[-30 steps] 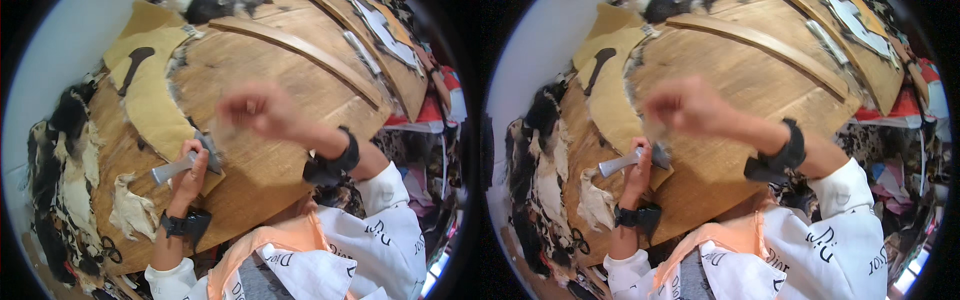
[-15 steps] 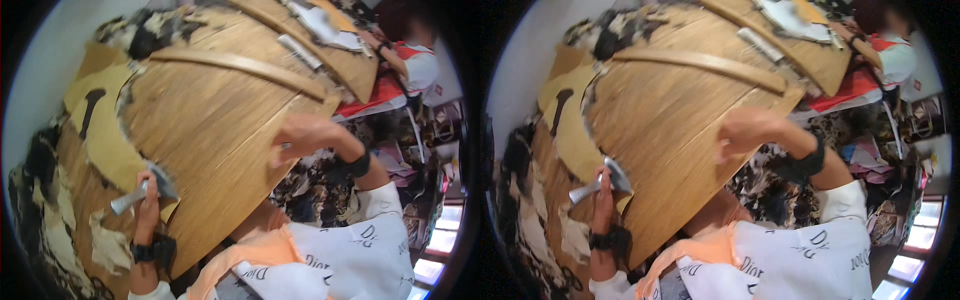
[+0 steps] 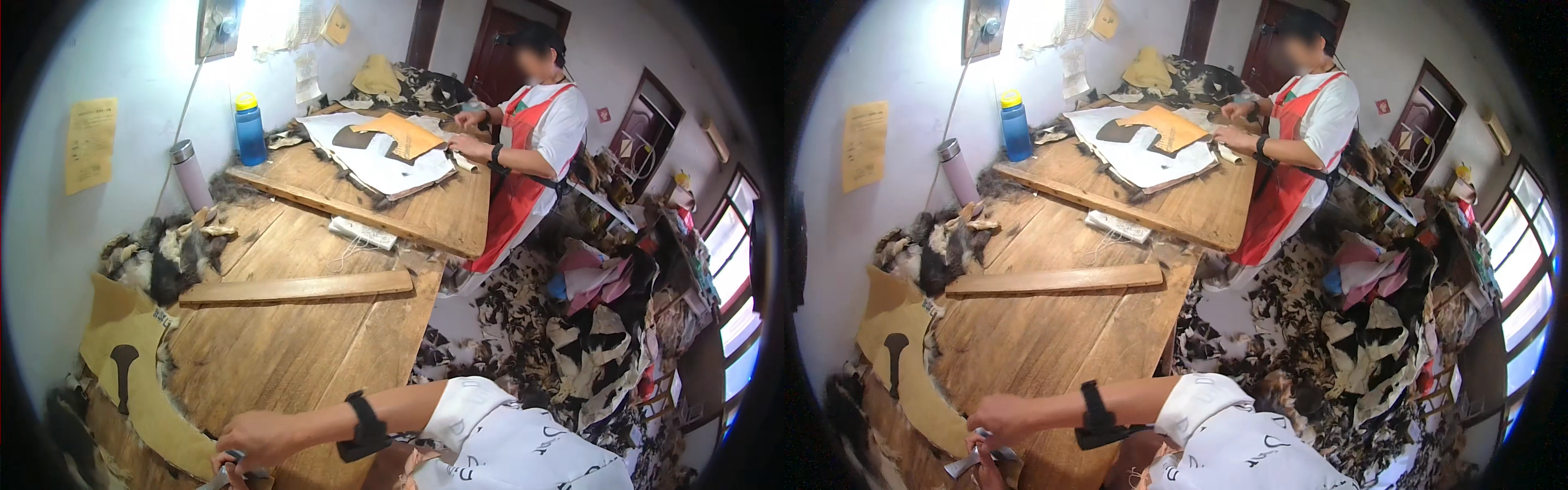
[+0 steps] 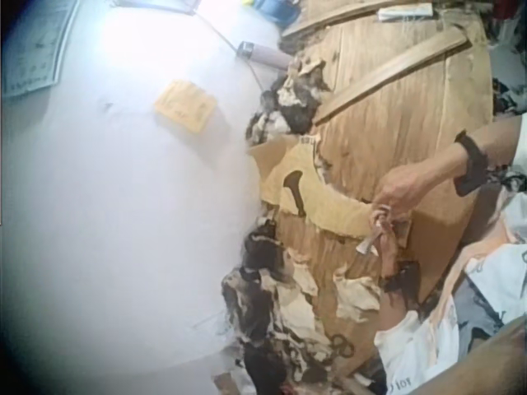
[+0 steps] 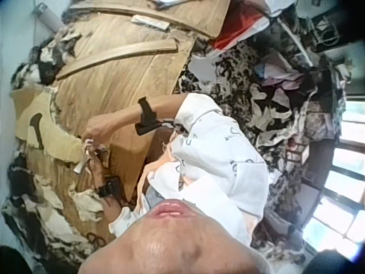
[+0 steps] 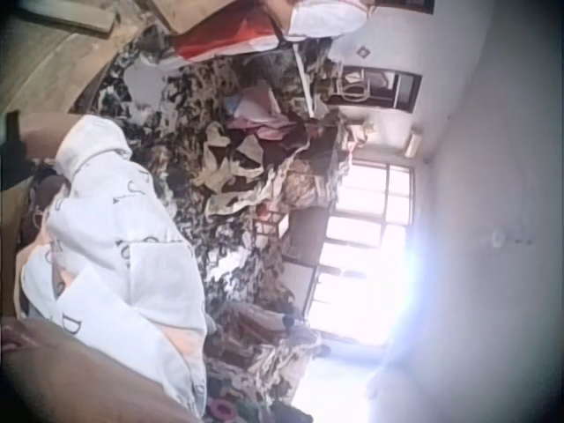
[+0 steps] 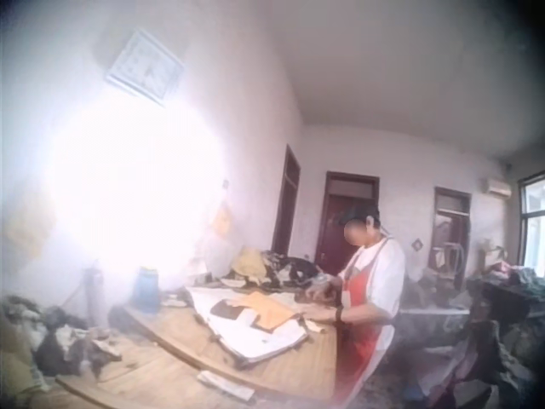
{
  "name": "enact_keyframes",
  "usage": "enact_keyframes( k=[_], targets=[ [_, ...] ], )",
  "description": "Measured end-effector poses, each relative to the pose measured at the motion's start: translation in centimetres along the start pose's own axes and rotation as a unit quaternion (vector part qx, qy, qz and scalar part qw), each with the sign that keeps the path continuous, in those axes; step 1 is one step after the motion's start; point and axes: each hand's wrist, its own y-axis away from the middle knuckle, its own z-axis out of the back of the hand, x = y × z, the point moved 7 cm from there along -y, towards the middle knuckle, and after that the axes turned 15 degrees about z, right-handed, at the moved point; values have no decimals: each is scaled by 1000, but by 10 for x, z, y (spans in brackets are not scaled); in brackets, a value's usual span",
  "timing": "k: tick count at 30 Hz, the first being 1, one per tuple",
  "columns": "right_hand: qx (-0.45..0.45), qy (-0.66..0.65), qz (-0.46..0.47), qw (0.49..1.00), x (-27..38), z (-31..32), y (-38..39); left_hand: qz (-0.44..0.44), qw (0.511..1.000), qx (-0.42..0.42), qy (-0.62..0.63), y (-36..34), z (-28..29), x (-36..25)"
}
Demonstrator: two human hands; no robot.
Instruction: The recorder uses a specialized hand blade and a needle and thread to trim and sew pieces of animal fur/pelt together on a wooden table.
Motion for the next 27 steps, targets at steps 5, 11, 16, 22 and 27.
enact_keyframes(
  k=[5, 11, 16, 22, 27],
  targets=[
    [-38, 21, 91, 995, 6, -51, -48, 115, 980, -127, -106, 177, 24, -19],
    [-35, 18, 149, 988, -20, -81, -41, 25, 949, -194, -245, 110, 44, 19],
    [-115, -37, 201, 972, -13, -39, -38, -192, 967, -128, -112, 45, -1, -64],
    [-169, -131, 80, 974, -20, 8, -50, -203, 975, -54, 74, 16, -7, -65],
    [-299, -385, -142, 862, -35, 40, -32, -193, 979, -64, 10, 17, -8, -71]
  ],
)
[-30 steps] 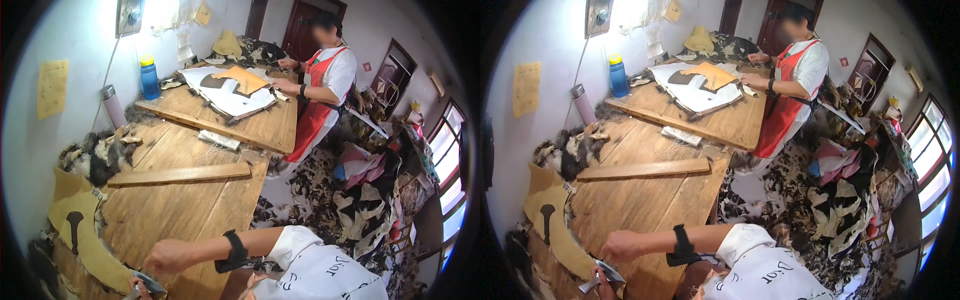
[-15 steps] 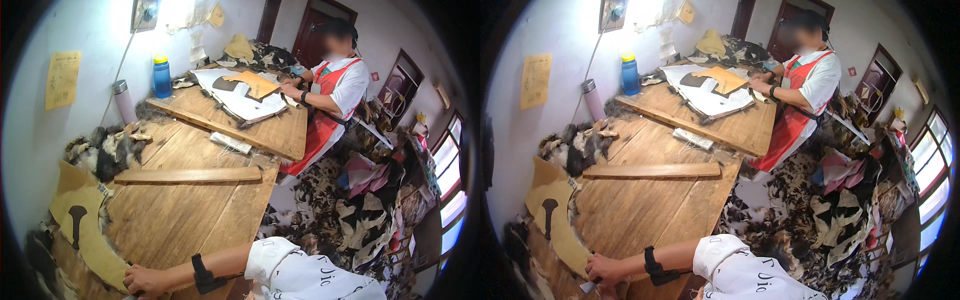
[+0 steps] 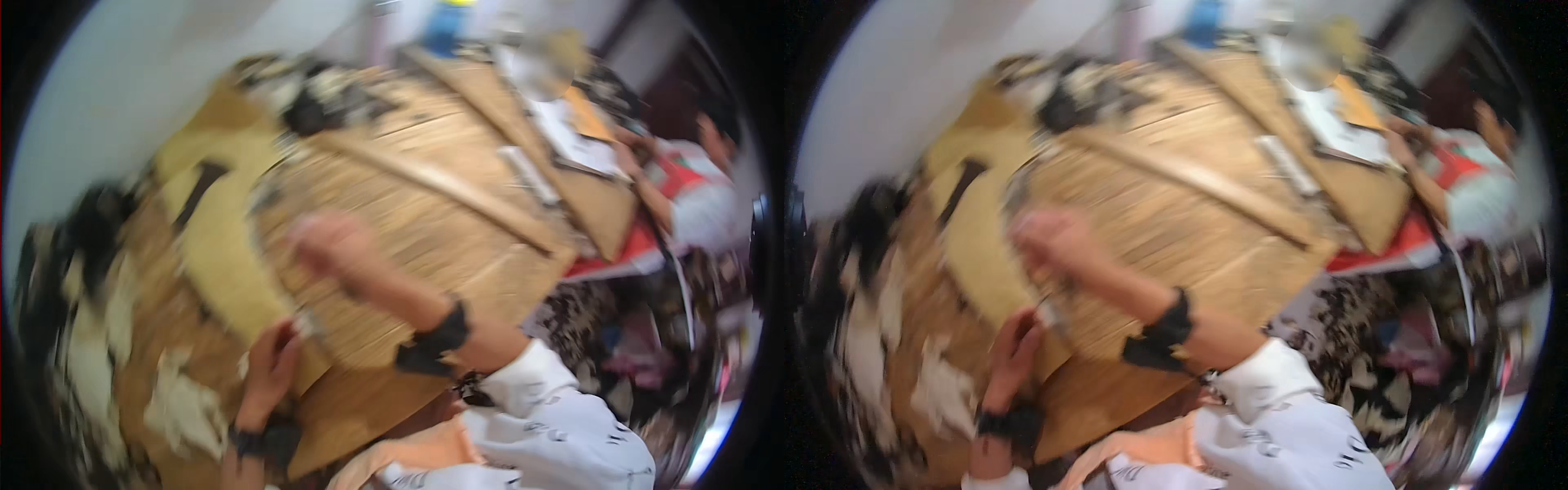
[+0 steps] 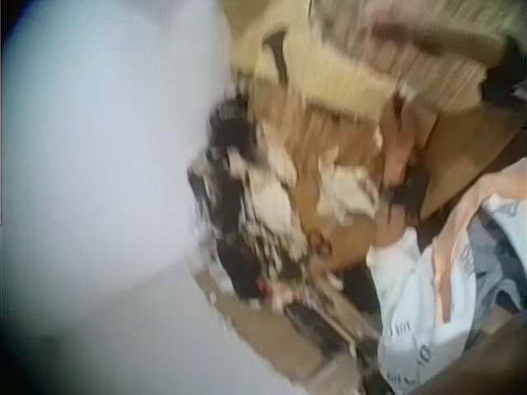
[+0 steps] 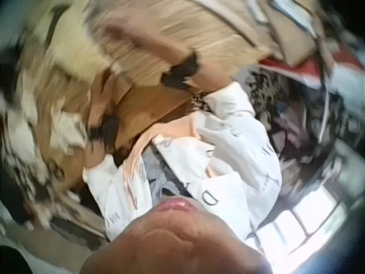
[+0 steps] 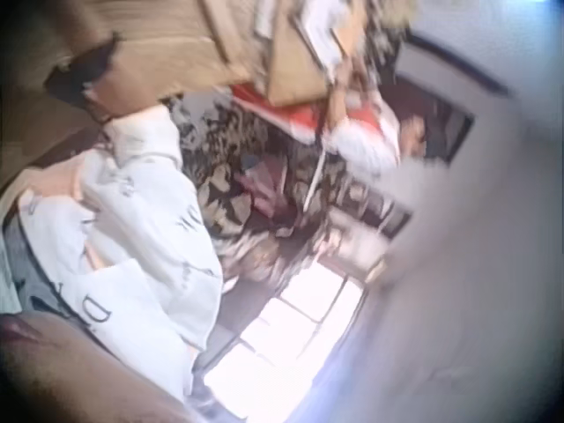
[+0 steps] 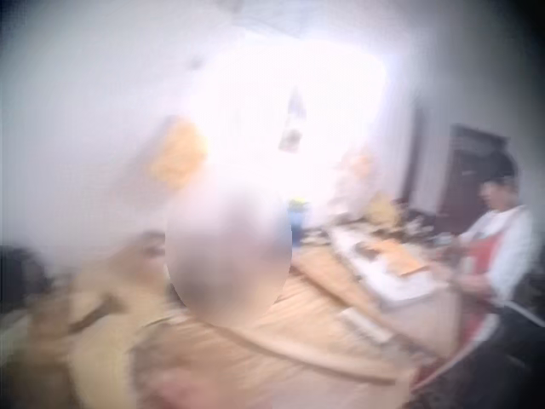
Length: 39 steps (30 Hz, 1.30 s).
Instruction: The recorder uses a specialized hand blade and a needle and thread to trim and sew pieces of animal fur/pelt together on a wooden table.
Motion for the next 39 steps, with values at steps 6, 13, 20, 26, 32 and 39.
enact_keyframes(
  k=[6, 13, 20, 26, 32, 39],
  targets=[
    [99, -237, -138, 957, -35, -49, 24, 45, 984, -171, -36, 35, 60, -10],
    [116, 154, -118, 974, -74, -78, 60, 27, 956, -241, -166, 51, 86, 17],
    [184, 308, 38, 933, -71, -87, 75, 27, 958, -225, -176, 40, 73, 13],
    [207, 325, 71, 920, -76, -88, 74, -8, 948, -224, -227, 28, 66, 16],
    [217, 355, 99, 904, -74, -87, 71, -40, 948, -237, -207, 38, 61, 8],
    [288, 326, 95, 895, -63, -80, 96, 27, 957, -251, -142, 69, 64, -5]
  ],
)
